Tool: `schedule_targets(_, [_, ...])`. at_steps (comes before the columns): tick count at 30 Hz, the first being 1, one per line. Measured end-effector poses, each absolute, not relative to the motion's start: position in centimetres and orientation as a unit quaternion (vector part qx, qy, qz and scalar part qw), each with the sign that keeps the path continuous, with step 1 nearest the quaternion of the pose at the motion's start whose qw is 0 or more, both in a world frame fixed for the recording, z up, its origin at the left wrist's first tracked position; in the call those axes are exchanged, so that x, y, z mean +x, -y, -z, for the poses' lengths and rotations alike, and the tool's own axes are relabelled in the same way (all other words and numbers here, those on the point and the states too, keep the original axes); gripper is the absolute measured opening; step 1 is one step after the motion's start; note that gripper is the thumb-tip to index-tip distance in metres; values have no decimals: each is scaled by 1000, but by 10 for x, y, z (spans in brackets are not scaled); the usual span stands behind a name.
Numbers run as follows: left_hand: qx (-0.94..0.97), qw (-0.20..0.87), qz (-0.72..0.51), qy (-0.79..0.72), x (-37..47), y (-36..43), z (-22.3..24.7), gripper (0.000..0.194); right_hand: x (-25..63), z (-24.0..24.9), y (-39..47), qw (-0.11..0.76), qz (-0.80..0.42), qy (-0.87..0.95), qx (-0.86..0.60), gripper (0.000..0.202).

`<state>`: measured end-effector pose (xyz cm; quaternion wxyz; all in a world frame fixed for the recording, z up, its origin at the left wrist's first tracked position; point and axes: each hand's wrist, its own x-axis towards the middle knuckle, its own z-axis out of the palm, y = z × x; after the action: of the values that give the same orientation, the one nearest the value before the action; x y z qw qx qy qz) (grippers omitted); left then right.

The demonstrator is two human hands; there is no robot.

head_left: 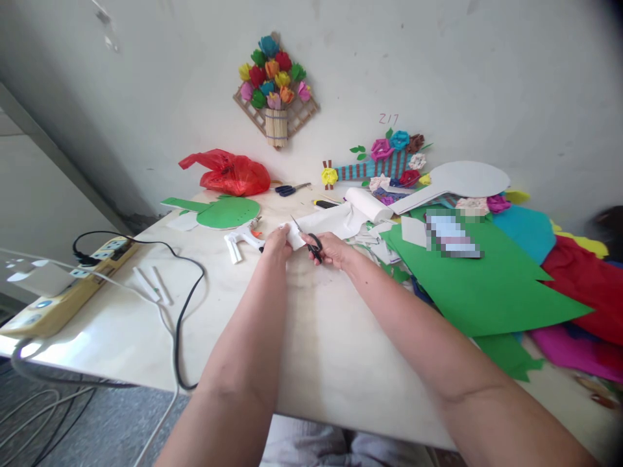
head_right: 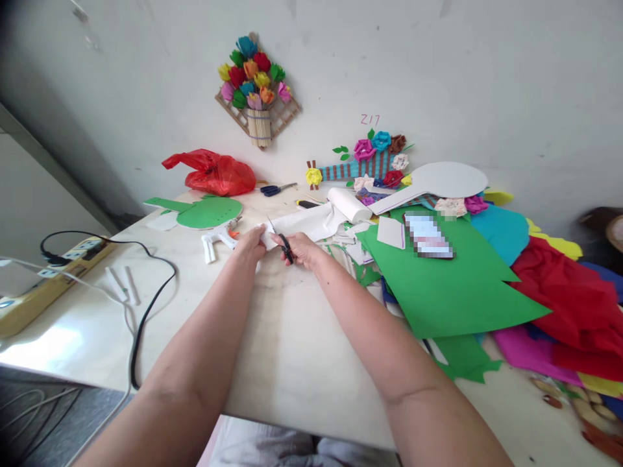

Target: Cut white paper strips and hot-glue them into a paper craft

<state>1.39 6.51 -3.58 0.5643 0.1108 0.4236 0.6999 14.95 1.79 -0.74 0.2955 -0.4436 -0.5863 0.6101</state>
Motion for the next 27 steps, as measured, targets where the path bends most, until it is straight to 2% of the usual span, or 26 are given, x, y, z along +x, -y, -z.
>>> schedule_targets(7, [129,572,-701,-405,15,-66,37,12,146,8,-26,278,-629,567,-454,45])
schedule_targets(27, [103,562,-702,-424,16,-57,25,11,141,16,-19,340,-604,554,-462,34])
